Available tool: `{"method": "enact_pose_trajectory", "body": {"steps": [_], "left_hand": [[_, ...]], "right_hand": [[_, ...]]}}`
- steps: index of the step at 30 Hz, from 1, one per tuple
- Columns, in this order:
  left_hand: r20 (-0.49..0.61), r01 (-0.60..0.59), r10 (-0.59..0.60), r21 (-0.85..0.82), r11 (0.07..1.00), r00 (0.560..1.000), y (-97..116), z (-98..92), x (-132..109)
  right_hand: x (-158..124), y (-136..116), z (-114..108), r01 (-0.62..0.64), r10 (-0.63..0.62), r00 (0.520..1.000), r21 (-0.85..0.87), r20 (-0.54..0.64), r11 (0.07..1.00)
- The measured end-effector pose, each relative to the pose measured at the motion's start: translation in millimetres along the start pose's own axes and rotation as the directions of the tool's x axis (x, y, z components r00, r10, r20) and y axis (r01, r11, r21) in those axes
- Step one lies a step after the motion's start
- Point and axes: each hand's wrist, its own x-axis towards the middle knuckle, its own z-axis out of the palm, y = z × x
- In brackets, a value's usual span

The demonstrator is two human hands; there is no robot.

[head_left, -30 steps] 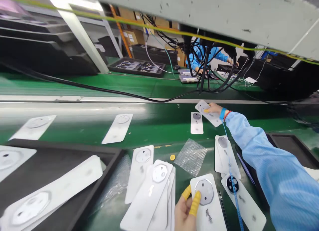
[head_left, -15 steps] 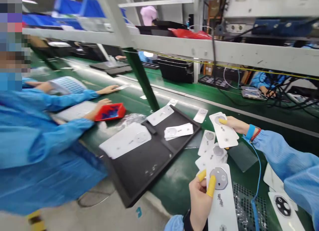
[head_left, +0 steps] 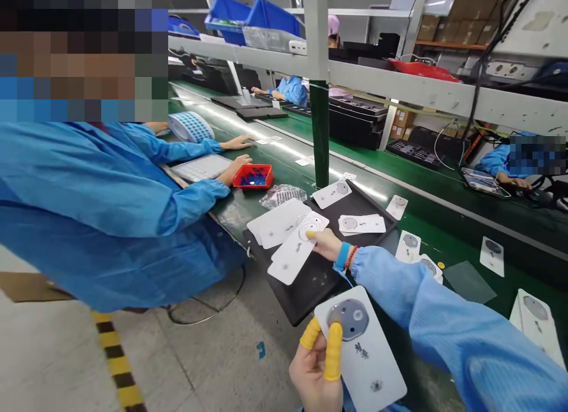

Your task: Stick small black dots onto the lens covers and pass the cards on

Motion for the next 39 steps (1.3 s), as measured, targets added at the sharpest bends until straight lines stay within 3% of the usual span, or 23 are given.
{"method": "enact_pose_trajectory", "body": {"steps": [3,9,12,17,20,22,25,28,30,32,35,37,39], "left_hand": [[0.002,0.017,-0.017,0.000,1.000,1.000,2.1,-10.8,12.3],[0.052,0.113,-0.112,-0.015,0.994,0.992,7.6,-6.3,20.8],[0.123,0.168,-0.168,0.009,0.986,0.978,5.9,-0.9,22.0],[0.274,0.283,-0.272,-0.001,0.959,0.923,-9.4,17.6,19.3],[0.372,0.328,-0.323,0.053,0.943,0.870,-20.4,39.0,12.3],[0.430,0.355,-0.374,0.128,0.926,0.822,-26.1,55.3,3.9],[0.467,0.350,-0.455,0.296,0.889,0.758,-33.8,79.0,-12.5],[0.484,0.258,-0.451,0.414,0.873,0.750,-46.7,101.5,-29.0],[0.533,0.218,-0.445,0.434,0.874,0.720,-60.3,116.1,-38.1],[0.615,0.202,-0.486,0.474,0.857,0.622,-76.5,129.0,-45.3],[0.714,0.117,-0.537,0.549,0.827,0.449,-99.9,139.5,-52.2],[0.738,0.076,-0.532,0.554,0.829,0.415,-112.9,138.5,-53.4],[0.734,0.084,-0.526,0.547,0.833,0.429,-124.0,133.0,-51.2]], "right_hand": [[1.3,15.0,4.7,-0.062,0.062,0.998,-0.073,-0.002,0.995],[-16.7,4.8,-35.4,-0.208,0.223,0.975,-0.295,0.018,0.933],[-58.5,-16.2,-58.2,-0.157,0.171,0.985,-0.330,0.013,0.931],[-170.3,-32.0,-105.7,0.005,0.006,0.999,-0.248,0.044,0.969],[-223.9,-14.8,-131.3,0.137,-0.127,0.990,-0.228,0.055,0.964],[-247.4,2.6,-144.1,0.152,-0.158,0.987,-0.218,-0.011,0.964],[-273.9,26.9,-160.6,0.105,-0.122,0.984,-0.129,-0.132,0.986],[-298.6,47.3,-177.3,0.042,-0.048,0.979,-0.036,-0.199,0.998],[-312.4,60.7,-189.1,0.034,-0.032,0.966,0.005,-0.255,0.999],[-322.2,73.6,-202.8,0.041,-0.028,0.939,0.030,-0.342,0.999],[-333.5,87.9,-232.7,0.054,-0.026,0.860,0.039,-0.510,0.998],[-346.1,93.0,-262.5,0.080,-0.042,0.766,0.031,-0.641,0.996],[-368.3,96.6,-299.7,0.110,-0.056,0.624,0.016,-0.779,0.994]]}}
